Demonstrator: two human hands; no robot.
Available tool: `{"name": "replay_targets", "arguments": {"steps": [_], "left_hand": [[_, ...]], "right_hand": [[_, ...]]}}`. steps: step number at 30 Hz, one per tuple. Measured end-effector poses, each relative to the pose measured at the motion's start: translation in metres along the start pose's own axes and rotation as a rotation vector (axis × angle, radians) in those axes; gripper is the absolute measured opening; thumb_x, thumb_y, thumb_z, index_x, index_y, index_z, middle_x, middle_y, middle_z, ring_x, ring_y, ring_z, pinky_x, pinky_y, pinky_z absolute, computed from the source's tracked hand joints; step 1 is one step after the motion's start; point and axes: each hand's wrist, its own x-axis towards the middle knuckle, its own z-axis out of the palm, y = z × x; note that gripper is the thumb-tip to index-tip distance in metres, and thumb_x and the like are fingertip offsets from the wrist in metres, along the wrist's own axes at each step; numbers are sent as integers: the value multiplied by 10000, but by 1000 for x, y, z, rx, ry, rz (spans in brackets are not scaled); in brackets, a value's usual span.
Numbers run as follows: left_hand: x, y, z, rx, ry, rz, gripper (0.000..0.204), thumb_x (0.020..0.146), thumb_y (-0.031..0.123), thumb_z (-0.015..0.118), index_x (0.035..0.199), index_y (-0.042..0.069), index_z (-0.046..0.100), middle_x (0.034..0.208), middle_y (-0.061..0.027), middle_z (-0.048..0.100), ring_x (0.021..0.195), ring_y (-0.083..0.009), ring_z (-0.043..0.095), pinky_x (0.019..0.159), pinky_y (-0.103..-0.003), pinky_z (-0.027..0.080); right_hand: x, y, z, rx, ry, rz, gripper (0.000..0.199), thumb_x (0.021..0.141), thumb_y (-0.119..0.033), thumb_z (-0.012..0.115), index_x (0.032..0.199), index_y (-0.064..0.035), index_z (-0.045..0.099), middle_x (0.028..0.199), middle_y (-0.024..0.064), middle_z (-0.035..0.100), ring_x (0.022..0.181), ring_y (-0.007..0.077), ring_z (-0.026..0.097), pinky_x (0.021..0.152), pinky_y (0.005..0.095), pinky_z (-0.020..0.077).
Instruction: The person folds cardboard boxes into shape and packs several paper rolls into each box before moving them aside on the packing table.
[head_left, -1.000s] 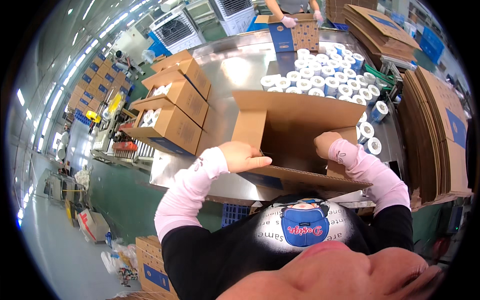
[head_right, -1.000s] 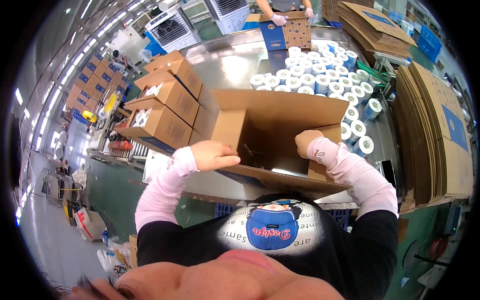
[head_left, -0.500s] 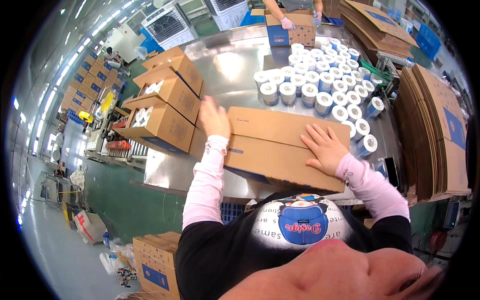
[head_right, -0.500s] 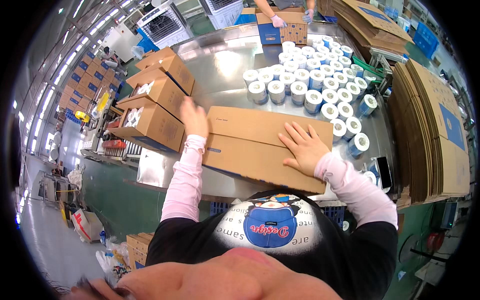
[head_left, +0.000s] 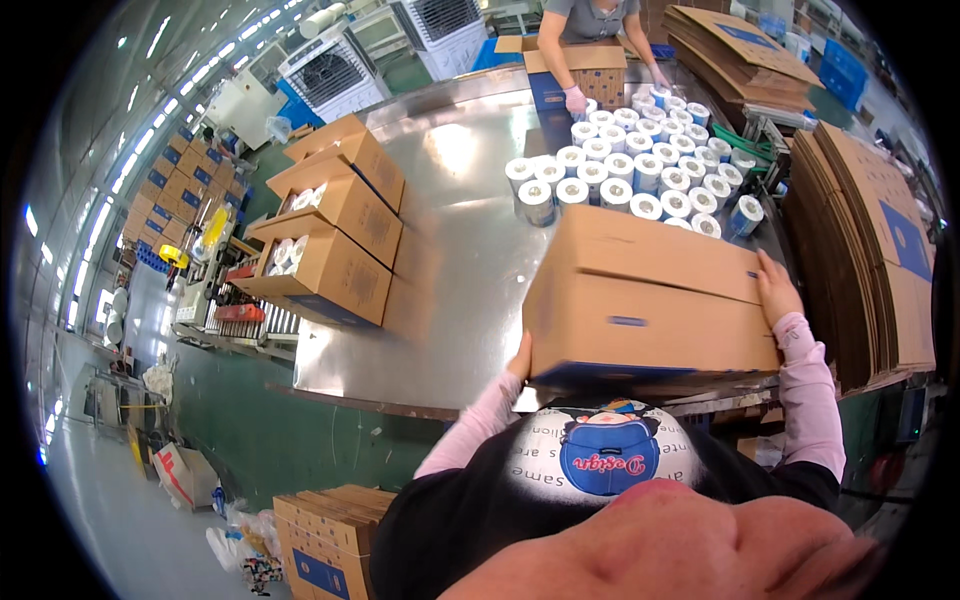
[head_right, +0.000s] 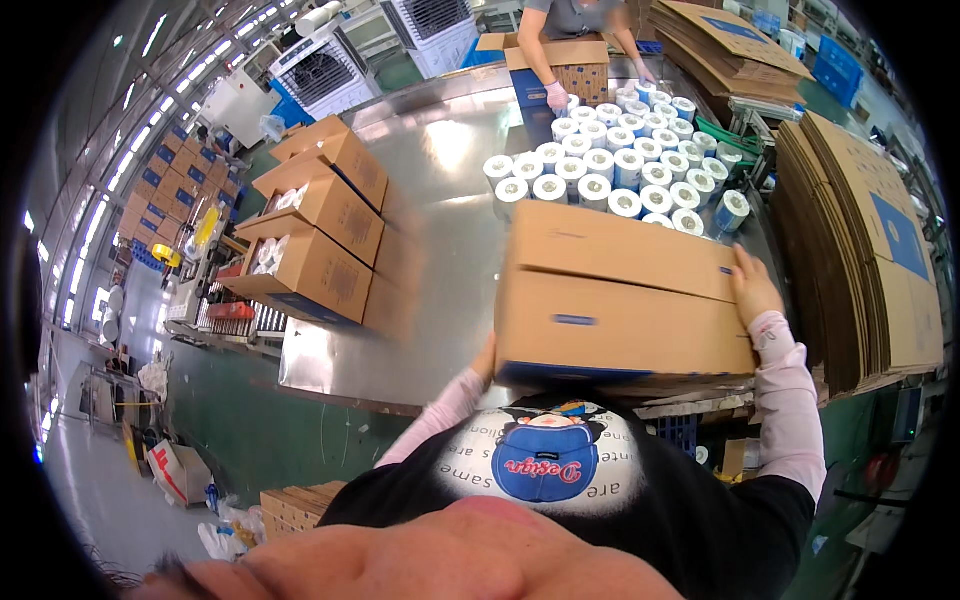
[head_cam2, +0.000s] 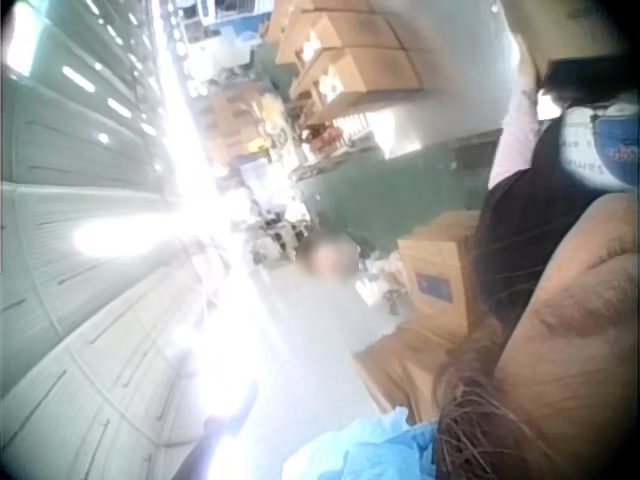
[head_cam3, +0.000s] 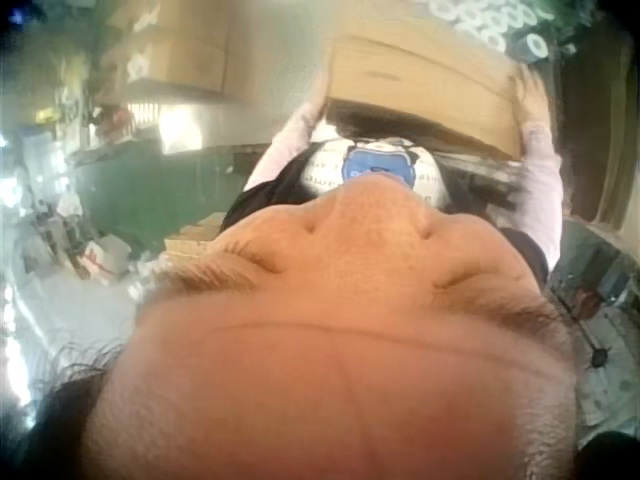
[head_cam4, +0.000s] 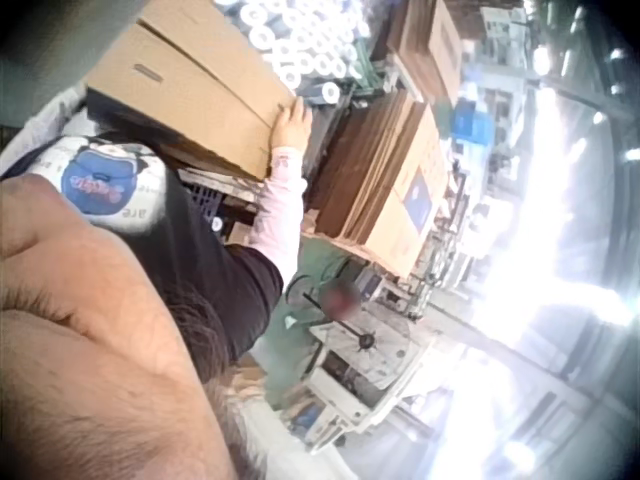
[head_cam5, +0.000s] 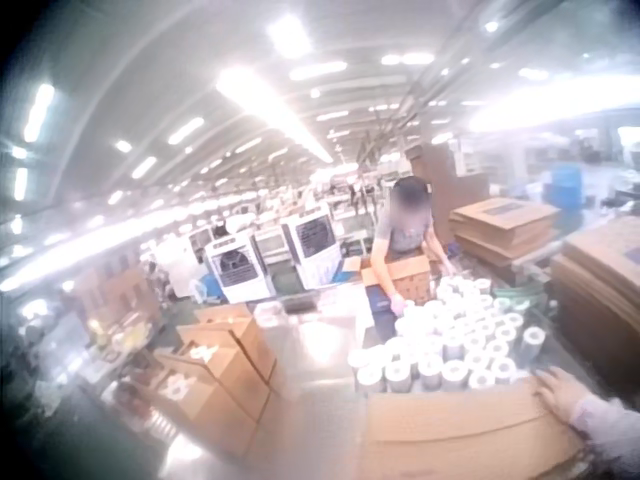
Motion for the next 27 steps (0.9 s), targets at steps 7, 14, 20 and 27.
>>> {"name": "replay_targets", "arguments": {"steps": [7, 14, 20, 27], "left_hand": [[-8, -3, -67, 31, -365, 15, 488, 977, 388, 535, 1317, 39, 543, 1275, -120, 613, 1100, -241, 620, 933, -400, 502], [-159, 259, -29, 231, -477, 488, 631, 841, 263, 651, 1336, -84, 471, 1221, -167, 627, 1118, -229, 608, 953, -330, 468], [-72, 208, 69, 1279, -475, 376, 238, 849, 246, 620, 894, 13, 626, 816, -43, 604, 744, -132, 554, 649, -301, 457], [-82, 100, 220, 1335, -724, 551, 533, 864, 190, 534, 1293, -102, 412, 991, -275, 655, 888, -356, 668, 750, -404, 524]], "right_hand": [[-2, 182, 75, 33, -219, 145, 529, 1004, -441, 396, 1333, -48, 530, 1265, 215, 594, 1147, 355, 571, 951, 400, 451], [-53, -54, 187, 2020, -757, 193, 643, 983, -553, 377, 1304, -28, 565, 1362, 155, 554, 1251, 301, 507, 1085, 414, 339], [-36, -133, 133, 1421, -492, 264, 654, 962, -572, 411, 1334, -52, 549, 1400, 131, 525, 1367, 281, 384, 1109, 559, 237], [29, -179, 49, 670, 139, -386, 570, 853, -302, 675, 1359, -87, 524, 1433, 238, 440, 1320, 383, 417, 1126, 427, 290]]}}
